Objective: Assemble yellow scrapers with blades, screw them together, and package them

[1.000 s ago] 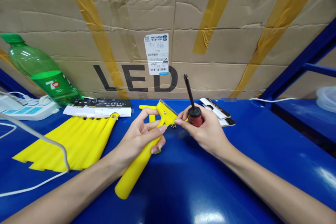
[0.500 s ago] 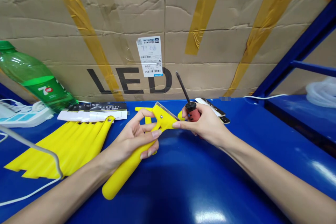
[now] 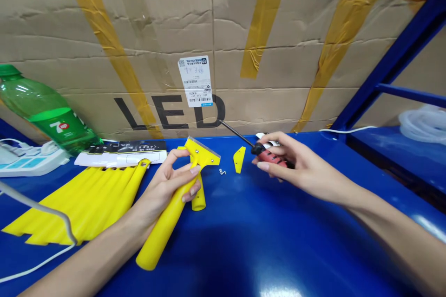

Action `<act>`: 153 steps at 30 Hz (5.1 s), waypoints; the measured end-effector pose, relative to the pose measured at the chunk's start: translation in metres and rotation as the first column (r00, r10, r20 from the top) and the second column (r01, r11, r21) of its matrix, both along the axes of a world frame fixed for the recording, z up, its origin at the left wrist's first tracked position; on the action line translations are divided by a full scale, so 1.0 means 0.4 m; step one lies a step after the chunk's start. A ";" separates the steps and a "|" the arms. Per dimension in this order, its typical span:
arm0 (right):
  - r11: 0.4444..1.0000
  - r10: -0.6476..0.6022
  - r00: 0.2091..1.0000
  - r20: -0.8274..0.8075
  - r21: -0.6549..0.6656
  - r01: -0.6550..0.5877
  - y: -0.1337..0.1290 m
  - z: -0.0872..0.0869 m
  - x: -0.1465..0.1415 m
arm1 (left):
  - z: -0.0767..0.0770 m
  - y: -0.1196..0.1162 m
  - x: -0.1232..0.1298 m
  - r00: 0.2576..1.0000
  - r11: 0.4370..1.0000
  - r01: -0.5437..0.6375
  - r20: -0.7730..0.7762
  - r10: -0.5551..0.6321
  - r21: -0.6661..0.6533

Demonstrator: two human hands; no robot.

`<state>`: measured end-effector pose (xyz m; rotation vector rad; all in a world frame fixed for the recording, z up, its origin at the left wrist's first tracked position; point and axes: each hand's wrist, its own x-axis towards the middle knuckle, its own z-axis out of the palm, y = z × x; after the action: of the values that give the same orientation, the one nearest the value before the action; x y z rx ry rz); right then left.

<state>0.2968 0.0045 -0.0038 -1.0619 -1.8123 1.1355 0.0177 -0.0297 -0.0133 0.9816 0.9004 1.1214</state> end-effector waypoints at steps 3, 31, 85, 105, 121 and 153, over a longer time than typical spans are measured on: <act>0.992 -0.107 0.993 0.052 0.080 0.102 -0.014 -0.025 0.053 | -0.003 0.001 0.005 1.000 1.000 -0.025 0.006 0.025 -0.004; 0.902 -0.060 0.953 0.297 0.424 -0.076 -0.032 -0.042 0.059 | -0.017 -0.005 0.007 0.984 0.997 0.025 -0.178 -0.011 0.078; 0.849 -0.283 0.935 -0.213 -0.508 0.142 -0.029 -0.045 0.027 | 0.000 -0.017 0.026 0.955 0.959 -0.043 -0.270 0.122 0.280; 0.960 -0.272 0.956 0.108 0.102 0.261 -0.041 -0.050 0.039 | -0.020 -0.015 0.026 0.963 0.977 -0.077 -0.240 0.124 0.198; 0.957 -0.234 0.968 -0.093 -0.196 0.213 -0.038 -0.040 0.032 | -0.026 -0.019 0.024 0.957 0.982 -0.042 -0.275 0.093 0.186; 0.980 -0.198 0.977 0.080 -0.012 0.200 -0.040 -0.043 0.033 | -0.016 -0.012 0.018 0.969 0.977 -0.069 -0.218 0.113 0.201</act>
<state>0.3101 -0.0115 -0.0212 -1.2845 -1.7127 1.0060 0.0248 -0.0344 -0.0197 1.2578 1.0442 1.2065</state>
